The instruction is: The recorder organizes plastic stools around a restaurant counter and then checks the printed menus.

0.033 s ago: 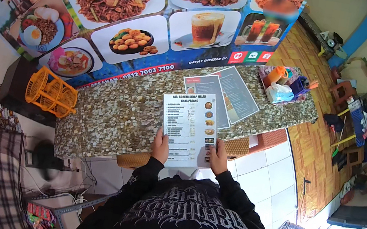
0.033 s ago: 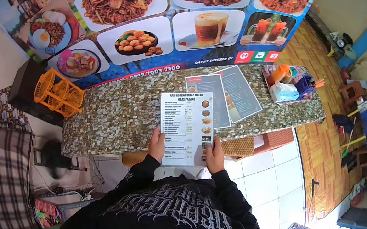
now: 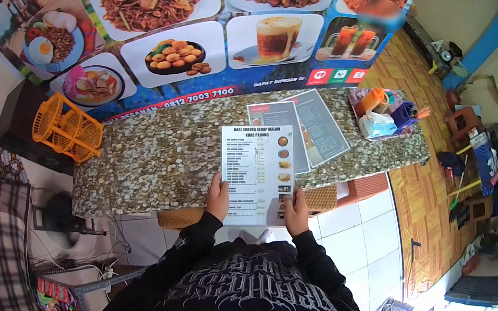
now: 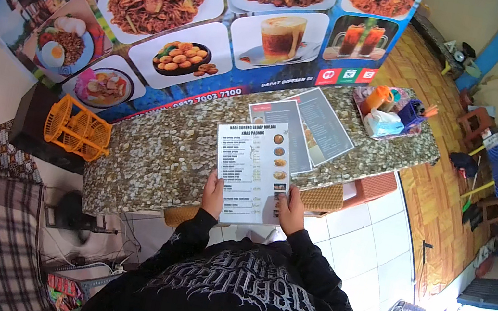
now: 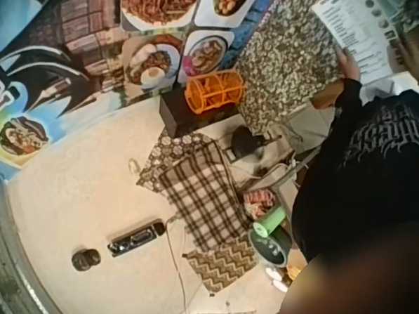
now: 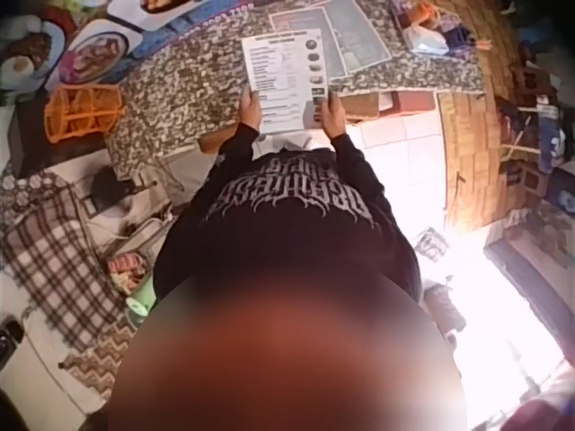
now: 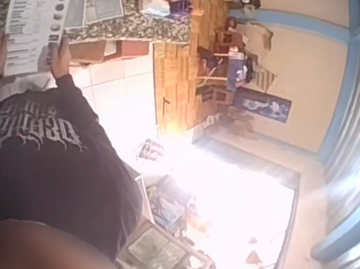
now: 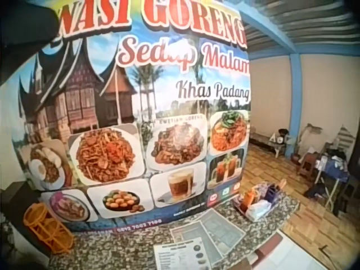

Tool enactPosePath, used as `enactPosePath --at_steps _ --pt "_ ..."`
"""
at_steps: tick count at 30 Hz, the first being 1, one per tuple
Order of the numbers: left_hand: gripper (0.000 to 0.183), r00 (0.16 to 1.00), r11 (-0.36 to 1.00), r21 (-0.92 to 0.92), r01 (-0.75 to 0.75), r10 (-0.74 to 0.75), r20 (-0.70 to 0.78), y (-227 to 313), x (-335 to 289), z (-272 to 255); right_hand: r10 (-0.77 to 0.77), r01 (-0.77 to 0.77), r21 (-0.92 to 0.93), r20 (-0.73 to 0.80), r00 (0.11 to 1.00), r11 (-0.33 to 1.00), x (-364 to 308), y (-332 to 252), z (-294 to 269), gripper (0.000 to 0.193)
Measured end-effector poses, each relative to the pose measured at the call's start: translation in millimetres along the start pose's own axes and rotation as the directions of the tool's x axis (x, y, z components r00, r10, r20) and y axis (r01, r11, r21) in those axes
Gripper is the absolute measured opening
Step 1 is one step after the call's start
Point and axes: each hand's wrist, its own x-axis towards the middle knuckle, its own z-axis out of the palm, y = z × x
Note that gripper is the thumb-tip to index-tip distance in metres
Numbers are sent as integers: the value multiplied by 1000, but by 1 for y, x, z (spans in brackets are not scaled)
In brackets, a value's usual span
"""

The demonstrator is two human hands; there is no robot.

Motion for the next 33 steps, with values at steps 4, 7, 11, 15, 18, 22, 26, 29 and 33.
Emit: enactPosePath --at_steps 4,7,11,15,18,22,26,29,33 --pt "32 1000 1000 -9 -14 14 15 10 24 20 -80 68 -145 -79 994 987 18 -17 -10 24" --pt "34 996 983 160 -95 93 18 10 52 31 -100 82 -143 -123 987 986 47 -23 -16 32" --pt "36 963 887 390 -246 269 -4 12 89 62 -372 269 -457 -150 916 848 102 -24 -29 39" --pt "37 957 800 556 -225 288 -27 -1 128 87 -384 249 -562 -133 914 789 159 -1 -40 46" --pt "33 973 777 615 -132 220 -69 -25 151 96 -335 192 -680 -83 939 708 191 25 -43 47" --pt "25 993 670 739 69 23 -114 -81 161 110 -203 83 -728 -80 976 681 213 69 -52 52" --pt "23 964 481 836 265 -147 -222 -97 155 110 -82 -15 -780 -85 993 626 218 88 -44 53" --pt "34 932 412 841 349 -60 -358 -97 136 127 43 -156 -763 -166 985 627 213 88 -43 53" --pt "35 922 453 824 341 7 -386 -101 133 122 127 -198 -733 -153 980 651 214 78 -36 54"
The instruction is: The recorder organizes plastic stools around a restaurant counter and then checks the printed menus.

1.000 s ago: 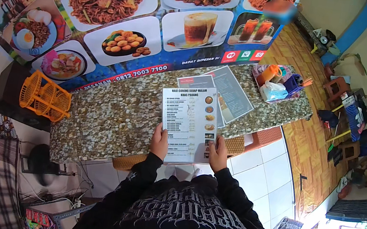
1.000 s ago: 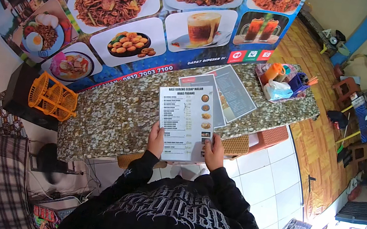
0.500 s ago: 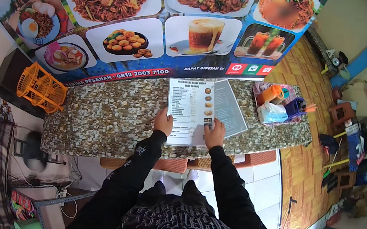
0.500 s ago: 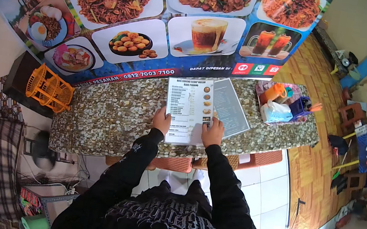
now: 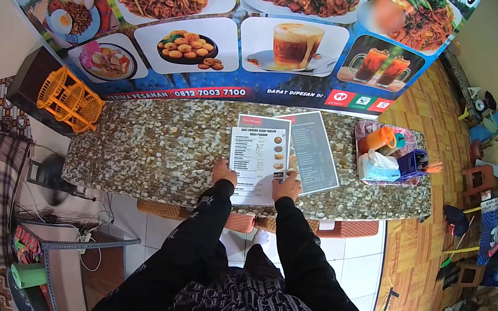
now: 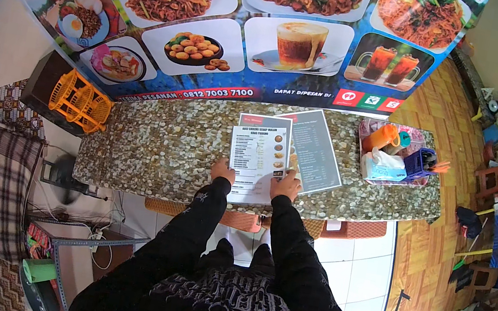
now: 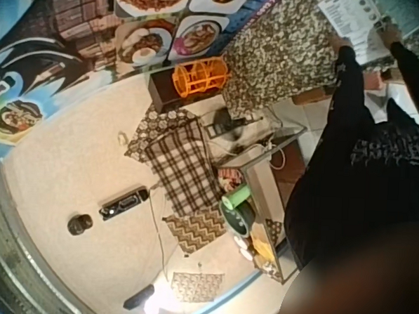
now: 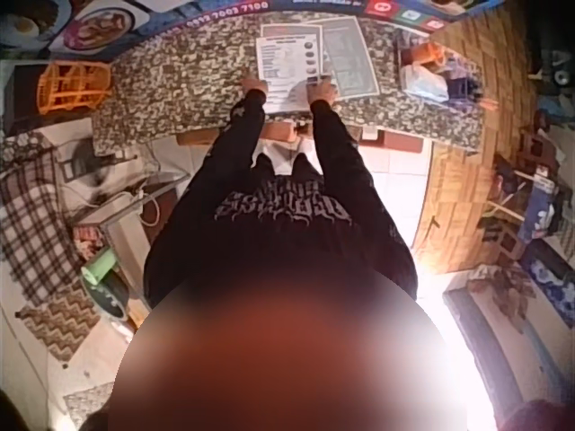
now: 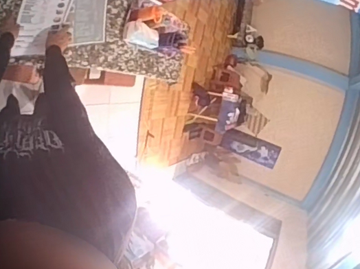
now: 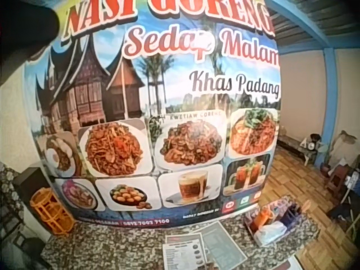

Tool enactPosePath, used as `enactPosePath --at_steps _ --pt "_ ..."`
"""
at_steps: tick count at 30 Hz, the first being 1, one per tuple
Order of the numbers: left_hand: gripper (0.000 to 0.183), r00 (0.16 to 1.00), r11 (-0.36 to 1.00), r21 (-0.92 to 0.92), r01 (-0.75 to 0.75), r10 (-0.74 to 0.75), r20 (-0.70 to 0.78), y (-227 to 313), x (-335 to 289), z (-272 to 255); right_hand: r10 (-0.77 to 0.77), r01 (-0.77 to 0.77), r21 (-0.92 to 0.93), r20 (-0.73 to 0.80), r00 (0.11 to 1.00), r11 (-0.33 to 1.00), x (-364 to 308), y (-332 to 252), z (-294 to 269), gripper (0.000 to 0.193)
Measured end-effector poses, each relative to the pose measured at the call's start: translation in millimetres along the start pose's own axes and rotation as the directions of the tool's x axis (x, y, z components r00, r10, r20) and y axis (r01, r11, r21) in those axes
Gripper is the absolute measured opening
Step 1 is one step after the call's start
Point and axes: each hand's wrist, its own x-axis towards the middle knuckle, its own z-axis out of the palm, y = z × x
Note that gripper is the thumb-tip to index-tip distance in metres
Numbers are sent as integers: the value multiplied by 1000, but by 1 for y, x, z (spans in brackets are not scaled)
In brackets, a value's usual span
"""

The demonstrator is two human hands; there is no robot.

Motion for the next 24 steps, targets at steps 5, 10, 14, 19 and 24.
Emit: enactPosePath --at_steps 5,10,14,19,24 --pt "45 947 937 -231 264 -207 244 15 1 -1 -3 -25 213 127 992 977 33 46 12 59" --pt "37 923 939 -204 278 -202 327 -1 5 -16 -216 209 305 -11 976 929 5 14 1 47" --pt "33 948 743 -599 299 -160 275 -11 3 -35 -393 373 452 -52 918 811 -27 -16 -29 39" --pt "39 985 390 -908 151 19 172 -2 -7 -75 -493 505 484 -165 854 715 -50 -23 -59 35" --pt "50 959 379 -917 -122 283 -10 13 -41 -135 -463 548 438 -294 836 713 -69 -15 -65 39"
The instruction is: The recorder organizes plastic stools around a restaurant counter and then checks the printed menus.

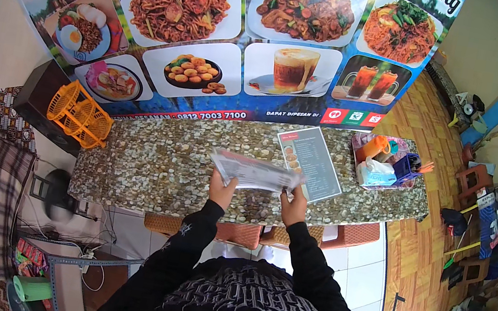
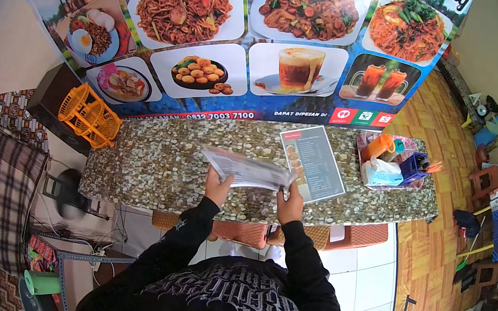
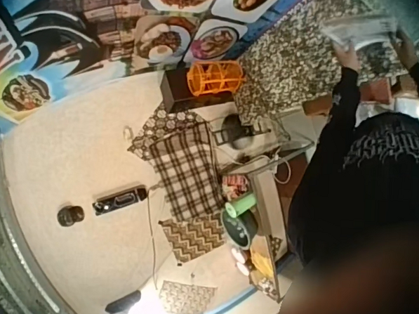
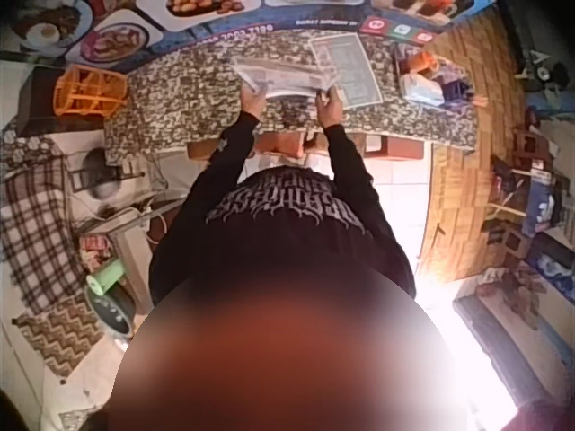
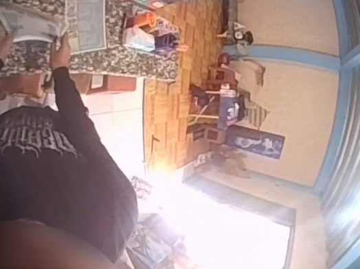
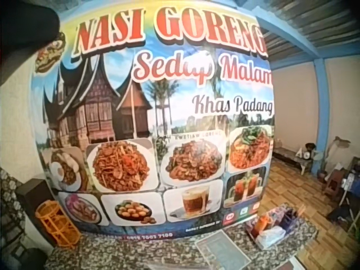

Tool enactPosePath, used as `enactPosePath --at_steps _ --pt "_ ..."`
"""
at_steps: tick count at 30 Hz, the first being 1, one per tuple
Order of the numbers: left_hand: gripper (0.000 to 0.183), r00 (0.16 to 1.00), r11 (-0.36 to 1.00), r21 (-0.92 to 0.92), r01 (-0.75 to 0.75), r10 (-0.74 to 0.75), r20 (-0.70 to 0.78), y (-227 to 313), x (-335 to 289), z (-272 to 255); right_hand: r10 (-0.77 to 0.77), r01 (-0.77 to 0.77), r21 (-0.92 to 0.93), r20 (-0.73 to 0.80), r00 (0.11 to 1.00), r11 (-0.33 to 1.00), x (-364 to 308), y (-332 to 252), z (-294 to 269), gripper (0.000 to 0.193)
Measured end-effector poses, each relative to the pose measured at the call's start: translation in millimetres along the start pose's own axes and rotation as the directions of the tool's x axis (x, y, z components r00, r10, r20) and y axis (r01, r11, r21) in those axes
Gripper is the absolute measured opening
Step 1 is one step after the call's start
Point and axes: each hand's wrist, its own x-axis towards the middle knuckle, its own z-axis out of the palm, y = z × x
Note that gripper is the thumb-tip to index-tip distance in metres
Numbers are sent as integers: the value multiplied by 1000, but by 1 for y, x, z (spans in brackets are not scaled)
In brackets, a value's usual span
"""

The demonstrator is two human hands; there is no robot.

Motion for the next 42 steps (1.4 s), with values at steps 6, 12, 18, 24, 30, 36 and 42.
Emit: enactPosePath --at_steps 6,12,18,24,30,36,42 --pt "38 992 955 271 -118 126 -14 -25 -21 -17 24 -24 -3 -3 1000 1000 -16 -4 11 23" --pt "29 988 945 301 -129 149 -43 -53 -30 -29 30 -34 -112 -39 999 993 -26 -14 21 15" --pt "37 997 931 356 -80 82 11 -68 -37 -33 34 -38 -120 -36 999 992 -33 2 23 14" --pt "48 998 936 353 3 20 -59 -93 -42 -38 129 -117 -123 96 987 986 -43 42 39 19" --pt "45 994 845 522 113 -93 -63 -89 -40 -31 289 -220 -336 168 943 916 -43 52 32 23" --pt "40 988 986 70 152 -151 -8 -107 -37 -35 98 -71 -173 154 983 982 -42 30 28 32" --pt "35 807 801 -100 590 -584 81 -113 -42 -35 -148 204 -247 228 962 947 -13 -50 -3 21"
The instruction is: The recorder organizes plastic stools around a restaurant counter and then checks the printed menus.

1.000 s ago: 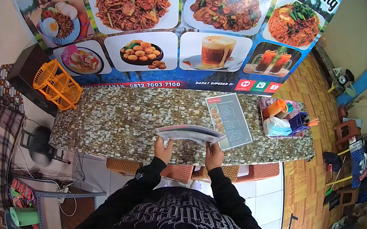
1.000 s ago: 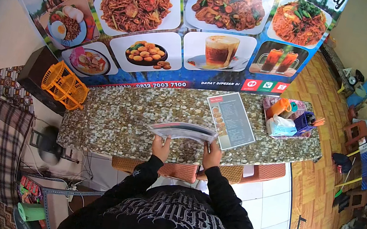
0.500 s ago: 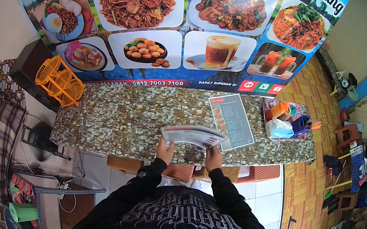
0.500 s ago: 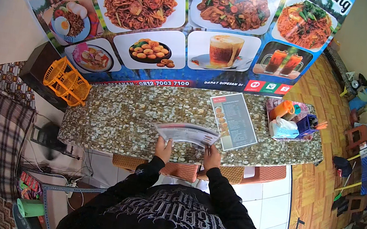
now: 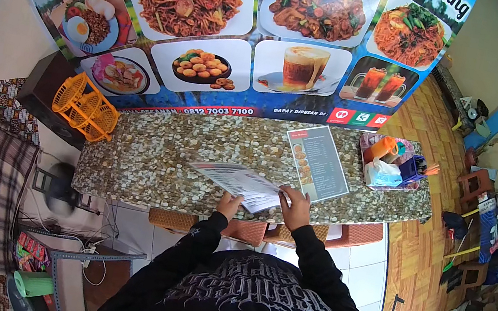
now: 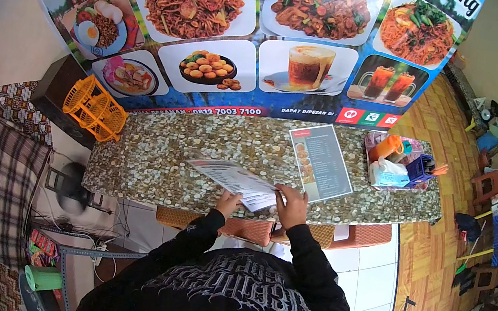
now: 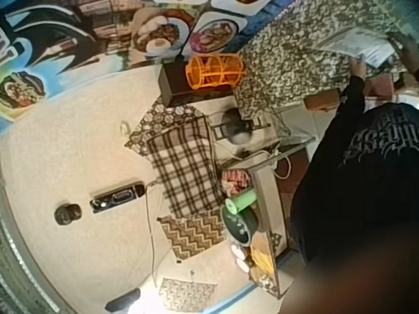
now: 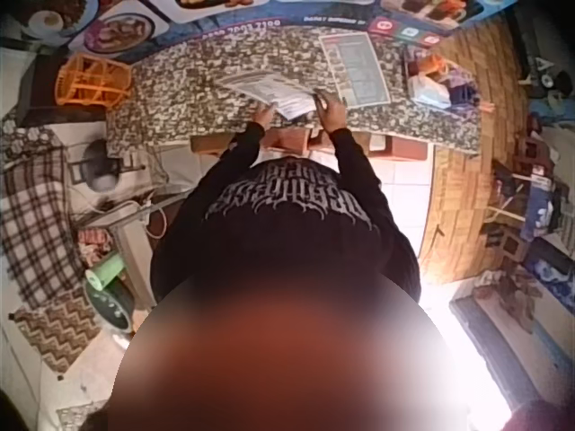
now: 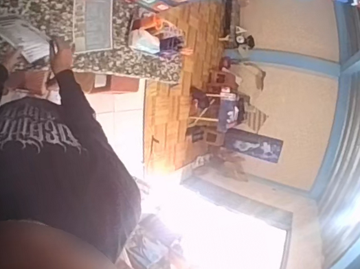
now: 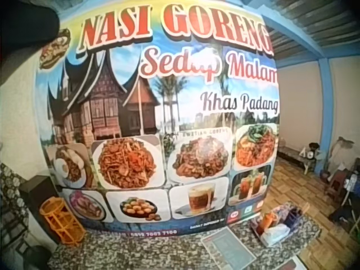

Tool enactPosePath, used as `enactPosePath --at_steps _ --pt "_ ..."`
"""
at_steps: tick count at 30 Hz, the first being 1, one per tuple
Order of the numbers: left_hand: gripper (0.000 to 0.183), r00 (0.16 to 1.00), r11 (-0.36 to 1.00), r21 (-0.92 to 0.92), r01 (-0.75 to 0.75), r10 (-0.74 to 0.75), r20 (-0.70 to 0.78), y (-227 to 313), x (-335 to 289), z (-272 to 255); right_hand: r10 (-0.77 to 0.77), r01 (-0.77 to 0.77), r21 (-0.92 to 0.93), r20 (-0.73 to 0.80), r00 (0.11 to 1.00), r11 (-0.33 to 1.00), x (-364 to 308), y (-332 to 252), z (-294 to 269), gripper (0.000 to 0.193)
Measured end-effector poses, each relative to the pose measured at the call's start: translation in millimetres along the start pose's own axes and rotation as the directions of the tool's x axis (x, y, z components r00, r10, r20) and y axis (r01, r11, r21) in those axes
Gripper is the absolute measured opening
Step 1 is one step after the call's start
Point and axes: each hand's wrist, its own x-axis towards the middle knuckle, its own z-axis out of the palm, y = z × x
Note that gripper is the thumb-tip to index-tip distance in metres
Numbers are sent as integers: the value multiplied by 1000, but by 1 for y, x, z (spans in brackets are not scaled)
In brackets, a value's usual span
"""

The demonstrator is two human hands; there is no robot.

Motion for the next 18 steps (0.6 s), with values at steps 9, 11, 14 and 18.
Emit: enactPosePath --at_steps 9,11,14,18 --pt "18 978 946 -247 208 -194 83 -19 -4 -23 -236 306 -410 213 948 859 18 -54 -14 21" --pt "15 935 897 -268 352 -328 134 -29 -12 -21 -231 307 -449 217 948 839 17 -47 -3 20" --pt "15 885 833 -301 465 -422 198 -38 -20 -17 -222 309 -477 232 947 823 19 -44 4 21" --pt "16 908 881 -231 414 -379 179 -32 -23 -11 -109 280 -462 363 925 841 25 -41 0 30"
